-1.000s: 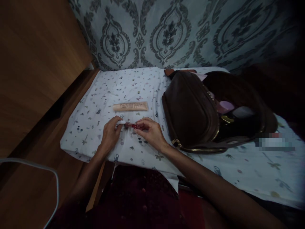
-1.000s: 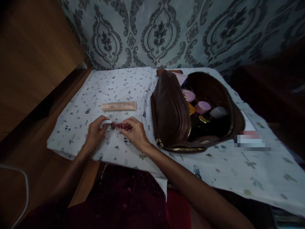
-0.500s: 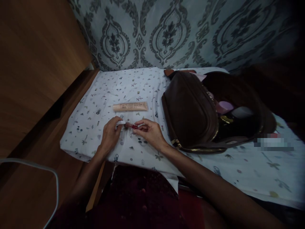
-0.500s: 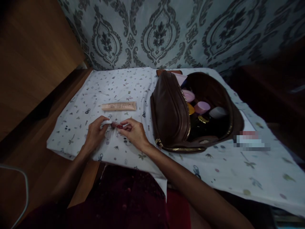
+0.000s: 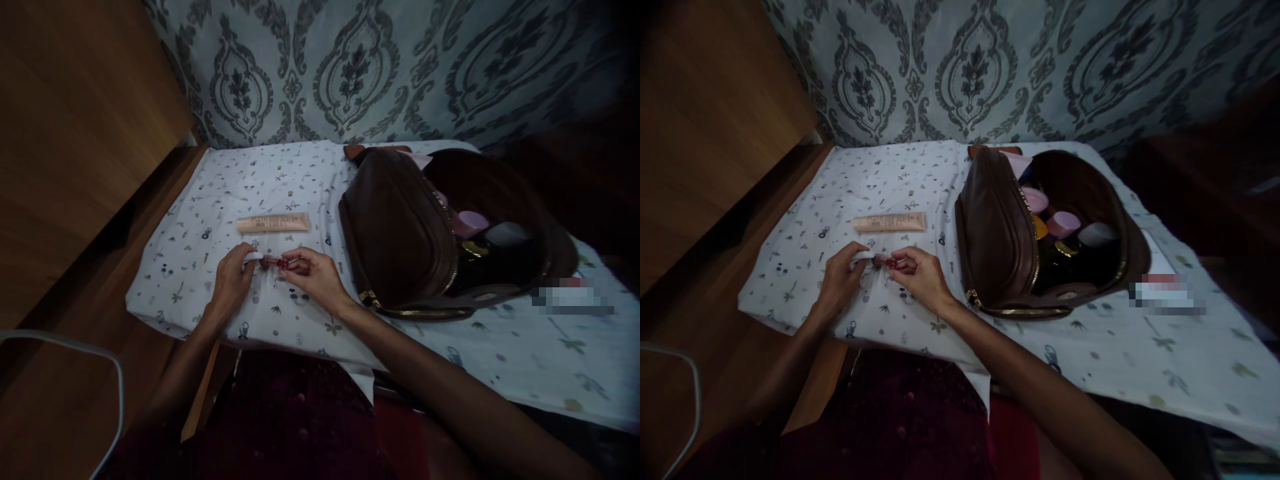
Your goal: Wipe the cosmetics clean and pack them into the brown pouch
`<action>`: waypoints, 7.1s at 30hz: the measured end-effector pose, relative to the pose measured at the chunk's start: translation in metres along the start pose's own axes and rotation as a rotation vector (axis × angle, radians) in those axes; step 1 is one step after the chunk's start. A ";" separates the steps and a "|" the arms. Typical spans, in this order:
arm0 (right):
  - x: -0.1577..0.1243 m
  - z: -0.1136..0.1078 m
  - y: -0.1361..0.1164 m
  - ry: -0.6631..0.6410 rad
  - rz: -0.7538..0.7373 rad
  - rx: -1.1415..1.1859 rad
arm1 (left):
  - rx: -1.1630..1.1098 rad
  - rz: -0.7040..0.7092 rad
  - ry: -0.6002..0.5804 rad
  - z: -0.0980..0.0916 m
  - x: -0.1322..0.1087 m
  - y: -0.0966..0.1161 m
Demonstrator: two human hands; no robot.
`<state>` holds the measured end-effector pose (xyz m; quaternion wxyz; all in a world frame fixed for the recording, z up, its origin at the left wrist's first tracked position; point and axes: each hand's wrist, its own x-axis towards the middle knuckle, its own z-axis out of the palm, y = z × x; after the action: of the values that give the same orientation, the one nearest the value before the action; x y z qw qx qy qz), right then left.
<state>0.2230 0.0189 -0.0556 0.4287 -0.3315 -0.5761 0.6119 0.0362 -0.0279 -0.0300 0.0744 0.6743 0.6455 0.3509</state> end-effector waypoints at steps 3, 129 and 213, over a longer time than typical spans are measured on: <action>0.000 0.000 0.001 -0.004 0.000 -0.001 | -0.014 -0.001 0.004 0.000 0.001 0.001; 0.001 -0.002 0.005 0.021 -0.082 -0.148 | 0.018 0.163 -0.055 -0.007 -0.009 -0.001; 0.000 -0.002 -0.001 0.032 -0.175 -0.239 | 0.231 0.154 -0.174 -0.001 0.018 0.016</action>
<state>0.2252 0.0200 -0.0549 0.4468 -0.3384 -0.6647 0.4940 0.0470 -0.0137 -0.0140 0.0251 0.7537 0.6190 0.2193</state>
